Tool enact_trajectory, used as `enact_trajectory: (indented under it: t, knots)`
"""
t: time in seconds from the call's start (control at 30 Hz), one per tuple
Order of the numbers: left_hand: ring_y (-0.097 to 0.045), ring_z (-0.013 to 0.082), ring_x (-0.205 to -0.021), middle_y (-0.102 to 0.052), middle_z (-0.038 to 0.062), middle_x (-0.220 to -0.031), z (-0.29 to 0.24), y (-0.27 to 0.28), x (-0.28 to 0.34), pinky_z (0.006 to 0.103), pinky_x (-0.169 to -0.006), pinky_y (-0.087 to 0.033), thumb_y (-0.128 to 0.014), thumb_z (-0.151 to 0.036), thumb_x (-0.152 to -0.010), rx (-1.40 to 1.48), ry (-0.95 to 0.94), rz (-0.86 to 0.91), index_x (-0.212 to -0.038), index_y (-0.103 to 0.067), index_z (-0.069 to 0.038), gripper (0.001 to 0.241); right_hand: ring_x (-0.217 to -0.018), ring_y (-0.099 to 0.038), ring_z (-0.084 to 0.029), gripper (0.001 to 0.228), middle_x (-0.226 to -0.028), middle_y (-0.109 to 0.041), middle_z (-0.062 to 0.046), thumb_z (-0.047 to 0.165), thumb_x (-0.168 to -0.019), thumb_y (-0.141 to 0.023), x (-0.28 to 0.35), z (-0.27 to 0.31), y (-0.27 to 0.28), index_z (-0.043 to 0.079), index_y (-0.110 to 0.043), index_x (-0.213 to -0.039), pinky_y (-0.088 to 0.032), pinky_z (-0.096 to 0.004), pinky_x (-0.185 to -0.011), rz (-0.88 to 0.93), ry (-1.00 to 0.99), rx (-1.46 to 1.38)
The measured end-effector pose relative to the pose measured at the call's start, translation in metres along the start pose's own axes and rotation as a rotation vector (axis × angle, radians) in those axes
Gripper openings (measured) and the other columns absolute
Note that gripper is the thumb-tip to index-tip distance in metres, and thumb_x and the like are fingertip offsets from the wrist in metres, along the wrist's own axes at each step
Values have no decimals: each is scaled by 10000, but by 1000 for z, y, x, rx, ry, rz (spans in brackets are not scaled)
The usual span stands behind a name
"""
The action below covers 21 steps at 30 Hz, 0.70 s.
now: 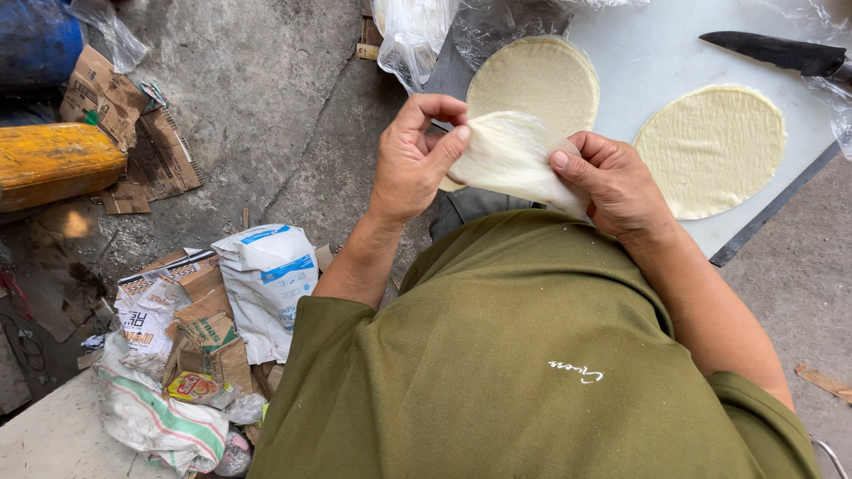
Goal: The person separates thin dough wrappers from a stack by hand. They lift individual sheets from a stack on a plastic-covered board, pull them apart, and stack them.
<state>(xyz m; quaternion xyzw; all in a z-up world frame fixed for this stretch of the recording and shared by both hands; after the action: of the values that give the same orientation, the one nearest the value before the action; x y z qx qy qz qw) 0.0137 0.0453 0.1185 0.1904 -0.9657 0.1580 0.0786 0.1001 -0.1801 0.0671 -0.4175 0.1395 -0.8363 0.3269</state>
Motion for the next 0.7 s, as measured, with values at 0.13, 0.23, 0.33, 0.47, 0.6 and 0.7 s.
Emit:
enact_trajectory:
  t: [0.13, 0.23, 0.33, 0.47, 0.6, 0.7]
  knots:
    - [-701, 76, -927, -651, 86, -1159, 0, 11, 0, 221, -780, -637, -683, -23, -1057, -103, -97, -39, -1259, -599, -11, 219, -763, -609, -68, 136, -909, -685, -6, 165, -1022, -711, 1, 0, -10, 41, -671, -1062, -527, -224, -676, -7, -24, 8]
    - [-712, 71, -882, -667, 81, -1138, 4, 16, 1, 209, -733, -633, -684, -34, -1043, -114, -68, -56, -1242, -600, -20, 217, -782, -635, -72, 140, -922, -703, -15, 160, -989, -705, 2, 3, -12, 47, -671, -1064, -548, -229, -709, -33, -21, 107]
    - [-712, 71, -862, -674, 79, -1132, 5, 20, 0, 206, -709, -626, -688, -38, -1036, -117, -58, -67, -1235, -601, -22, 218, -825, -650, -70, 160, -948, -710, -9, 144, -956, -726, 1, 5, -15, 52, -672, -1075, -548, -225, -755, -21, -17, 112]
    - [-719, 79, -888, -666, 78, -1137, 5, 21, -2, 215, -729, -644, -690, -39, -1039, -122, -75, -71, -1242, -603, -21, 222, -777, -610, -64, 151, -914, -692, 6, 181, -983, -715, 1, 1, -13, 62, -679, -1070, -507, -219, -699, -29, -37, 140]
    - [-706, 79, -942, -665, 81, -1148, -1, 17, -5, 218, -770, -648, -696, -41, -1050, -138, -101, -62, -1261, -600, -18, 233, -730, -564, -54, 147, -874, -668, 23, 212, -1012, -698, 1, -6, -6, 73, -679, -1054, -471, -209, -653, -57, -54, 179]
    - [-740, 122, -919, -643, 90, -1170, -3, 14, -8, 254, -788, -668, -724, -44, -1007, -119, -39, -52, -1292, -570, -11, 327, -718, -544, -49, 141, -859, -654, 39, 232, -1020, -684, 0, -6, -3, 94, -666, -1045, -458, -201, -642, -66, -43, 178]
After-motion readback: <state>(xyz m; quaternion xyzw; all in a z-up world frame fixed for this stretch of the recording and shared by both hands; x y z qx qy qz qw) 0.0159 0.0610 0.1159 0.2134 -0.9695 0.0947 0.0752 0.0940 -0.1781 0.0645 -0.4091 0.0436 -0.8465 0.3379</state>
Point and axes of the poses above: each hand's wrist, its own x-axis away from the middle knuckle, its own y-axis out of the back of the hand, z = x × y, the point moved 7 cm from there along -x, towards the middle knuckle
